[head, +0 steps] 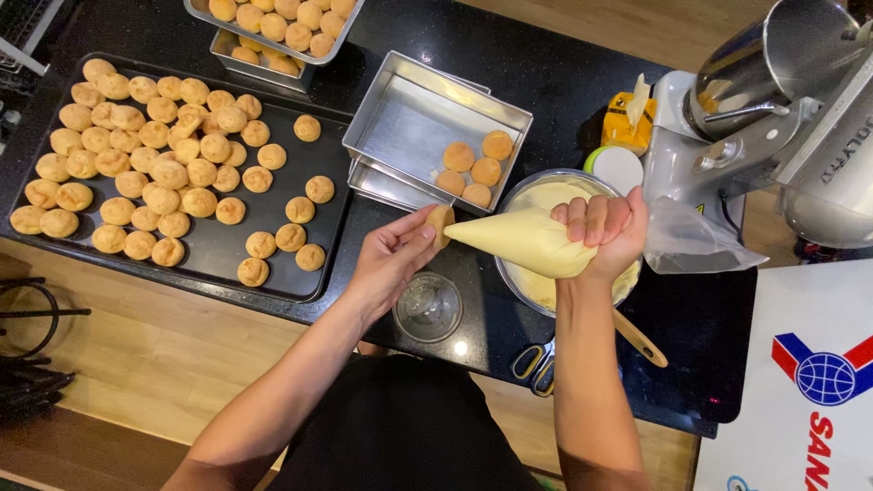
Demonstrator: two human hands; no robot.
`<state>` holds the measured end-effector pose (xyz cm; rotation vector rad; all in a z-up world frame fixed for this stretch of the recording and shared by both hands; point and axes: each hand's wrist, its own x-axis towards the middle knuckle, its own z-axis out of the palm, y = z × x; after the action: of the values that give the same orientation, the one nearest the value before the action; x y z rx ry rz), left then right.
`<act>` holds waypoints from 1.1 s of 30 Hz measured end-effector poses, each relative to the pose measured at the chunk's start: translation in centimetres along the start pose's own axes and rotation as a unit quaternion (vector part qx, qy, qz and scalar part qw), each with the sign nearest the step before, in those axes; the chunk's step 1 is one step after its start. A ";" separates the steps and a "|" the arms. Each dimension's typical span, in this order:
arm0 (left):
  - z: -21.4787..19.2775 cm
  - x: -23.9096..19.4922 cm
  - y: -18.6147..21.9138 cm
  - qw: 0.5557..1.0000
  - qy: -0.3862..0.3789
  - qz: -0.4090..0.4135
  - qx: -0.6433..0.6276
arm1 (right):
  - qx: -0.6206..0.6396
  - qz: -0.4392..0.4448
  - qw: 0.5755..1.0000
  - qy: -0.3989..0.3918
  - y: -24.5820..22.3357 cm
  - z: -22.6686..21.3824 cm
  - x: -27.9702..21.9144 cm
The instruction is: The person fills small, round, baked pastries with a cream filling using a piping bag. They pick up each pastry from a large baking sheet, squeeze the cream into the center, and place the filled pastry into a rectangular metal tray. The person periodically refills the piping bag from a large bowl of cream using a spatula.
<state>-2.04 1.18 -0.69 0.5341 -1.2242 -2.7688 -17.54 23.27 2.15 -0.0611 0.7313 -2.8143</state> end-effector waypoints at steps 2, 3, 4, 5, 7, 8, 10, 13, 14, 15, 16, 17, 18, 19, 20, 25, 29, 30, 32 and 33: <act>0.1 0.1 -0.1 1.000 0.002 -0.001 0.002 | -0.011 0.005 1.000 -0.013 0.0 0.0 0.0; 0.2 0.2 -0.1 1.000 0.003 -0.002 0.003 | -0.016 0.007 1.000 -0.019 0.0 -0.1 0.1; 0.2 0.2 -0.1 1.000 0.004 -0.001 0.003 | -0.021 0.009 1.000 -0.013 0.0 -0.1 0.1; 0.2 0.3 -0.2 1.000 0.004 0.000 0.003 | -0.026 0.010 1.000 -0.007 0.0 -0.2 0.1; 0.1 0.4 -0.2 1.000 0.006 0.001 0.004 | -0.029 0.013 0.999 -0.002 0.1 -0.4 0.2; 0.2 0.4 -0.3 1.000 0.007 0.001 0.006 | -0.027 0.015 1.000 -0.002 0.2 -0.4 0.2; 0.2 0.5 -0.3 1.000 0.010 0.000 0.007 | -0.030 0.018 0.999 0.005 0.2 -0.6 0.3; 0.3 0.5 -0.3 1.000 0.013 -0.003 0.008 | -0.040 0.021 0.999 0.011 0.2 -0.8 0.3; 0.3 0.5 -0.2 1.000 0.014 -0.005 0.009 | -0.042 0.022 0.999 0.003 0.2 -0.9 0.3; 0.3 0.6 -0.3 1.000 0.015 -0.008 0.010 | -0.045 0.023 0.999 -0.005 0.2 -1.0 0.4; 0.2 0.6 -0.3 1.000 0.015 -0.005 0.006 | -0.046 0.023 0.999 -0.004 0.1 -1.2 0.3; 0.1 0.7 -0.4 1.000 0.014 -0.002 0.003 | -0.047 0.024 0.999 -0.002 0.1 -1.3 0.4; 0.0 0.8 -0.5 1.000 0.013 0.001 -0.001 | -0.047 0.025 0.999 -0.001 0.1 -1.4 0.4; -0.1 0.9 -0.6 1.000 0.013 0.000 -0.001 | -0.044 0.026 0.999 -0.006 0.0 -1.6 0.4; -0.2 1.0 -0.6 1.000 0.013 0.000 -0.002 | -0.041 0.027 0.999 -0.011 0.0 -1.7 0.4; -0.3 1.1 -0.6 1.000 0.016 -0.007 0.005 | -0.040 0.018 0.999 -0.020 -0.4 -2.4 0.4; 0.2 0.8 -0.3 1.000 0.012 -0.008 0.017 | -0.033 0.013 0.999 -0.015 -0.8 -2.6 0.1; 0.3 0.7 -0.2 1.000 0.011 -0.007 0.021 | -0.030 0.012 0.999 -0.009 -0.9 -2.6 0.0; 0.6 0.7 -0.2 1.000 0.010 -0.008 0.027 | -0.031 0.008 0.999 -0.003 -1.1 -2.6 -0.2; 0.6 0.7 -0.2 0.999 0.010 -0.009 0.030 | -0.032 0.005 0.999 0.001 -1.1 -2.6 -0.3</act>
<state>-2.88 1.60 -0.59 0.5777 -1.3091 -2.7422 -17.79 25.52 0.44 -0.0659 0.8194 -2.7807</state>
